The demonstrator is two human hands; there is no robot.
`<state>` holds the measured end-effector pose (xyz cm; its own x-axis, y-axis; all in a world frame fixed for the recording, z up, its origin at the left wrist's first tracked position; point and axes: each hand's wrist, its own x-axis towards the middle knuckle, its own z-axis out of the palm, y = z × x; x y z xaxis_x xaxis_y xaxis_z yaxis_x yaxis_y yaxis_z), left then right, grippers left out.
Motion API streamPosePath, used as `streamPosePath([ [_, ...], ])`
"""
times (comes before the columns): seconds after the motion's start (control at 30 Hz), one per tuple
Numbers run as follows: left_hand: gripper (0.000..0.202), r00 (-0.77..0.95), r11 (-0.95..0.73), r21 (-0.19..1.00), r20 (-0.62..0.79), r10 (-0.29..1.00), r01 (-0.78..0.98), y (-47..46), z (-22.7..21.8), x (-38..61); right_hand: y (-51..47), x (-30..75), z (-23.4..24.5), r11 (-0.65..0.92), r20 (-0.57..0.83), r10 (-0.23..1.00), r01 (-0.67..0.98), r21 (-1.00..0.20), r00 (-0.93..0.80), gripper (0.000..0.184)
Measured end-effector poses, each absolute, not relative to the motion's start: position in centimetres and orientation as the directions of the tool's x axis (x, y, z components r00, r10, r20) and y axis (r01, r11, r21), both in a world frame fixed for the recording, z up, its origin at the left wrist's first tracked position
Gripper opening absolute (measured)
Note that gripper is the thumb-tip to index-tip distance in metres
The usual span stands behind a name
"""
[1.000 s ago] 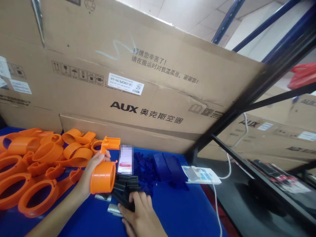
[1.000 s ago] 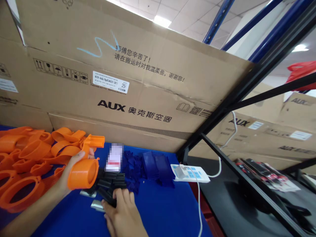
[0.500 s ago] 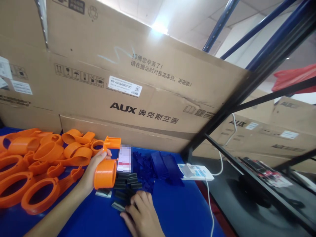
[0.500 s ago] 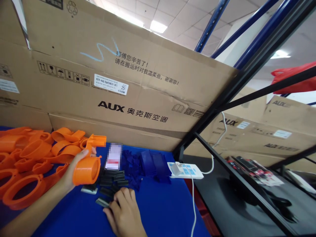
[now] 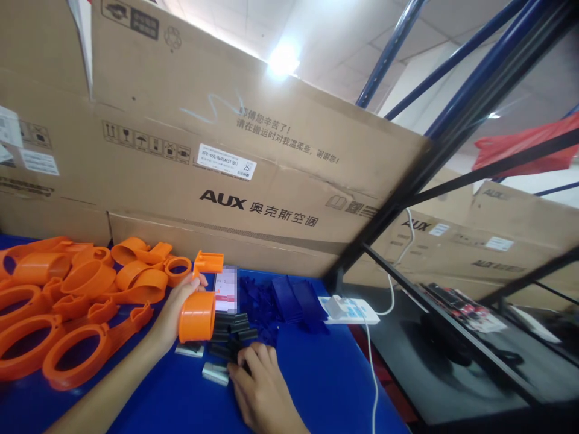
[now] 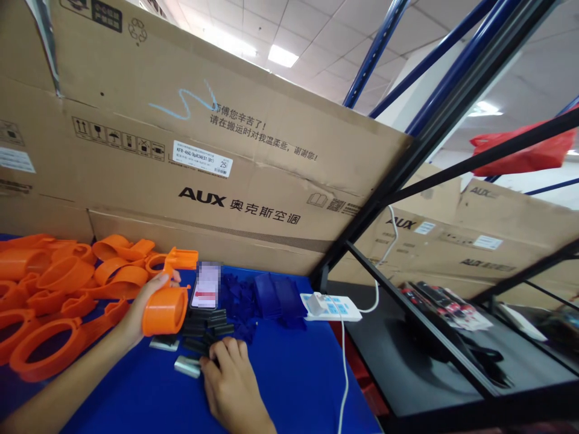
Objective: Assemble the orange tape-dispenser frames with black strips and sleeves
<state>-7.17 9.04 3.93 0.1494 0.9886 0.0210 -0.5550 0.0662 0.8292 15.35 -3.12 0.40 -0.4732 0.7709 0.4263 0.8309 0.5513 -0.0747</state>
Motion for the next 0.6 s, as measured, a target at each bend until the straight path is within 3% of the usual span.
streamPosePath([
  [0.1, 0.029, 0.157, 0.065, 0.846, 0.023, 0.987, -0.530, 9.2, 3.6, -7.2, -3.4, 15.3, 0.6, 0.523, 0.479, 0.783, 0.837, -0.163, -0.396, 0.016],
  [0.27, 0.034, 0.203, 0.075, 0.856, 0.035, 0.979, -0.512, 8.9, 3.4, -6.7, -3.4, 16.0, 2.3, 0.452, 0.552, 0.825, 0.730, -0.513, -0.123, 0.012],
  [0.47, 0.042, 0.214, 0.099, 0.839, 0.022, 0.977, -0.535, 7.5, 4.2, -5.6, 2.0, 16.1, 5.9, 0.371, 0.441, 0.891, 0.387, -0.844, 0.108, 0.020],
  [0.53, 0.043, 0.227, 0.103, 0.829, 0.030, 0.973, -0.549, 7.2, 4.4, -5.4, 4.8, 15.5, 6.8, 0.378, 0.407, 0.902, 0.195, -0.905, 0.140, 0.023],
  [0.6, 0.042, 0.250, 0.100, 0.826, 0.051, 0.967, -0.555, 7.1, 4.3, -5.3, 7.5, 14.9, 7.1, 0.401, 0.419, 0.895, 0.135, -0.906, 0.154, 0.026],
])
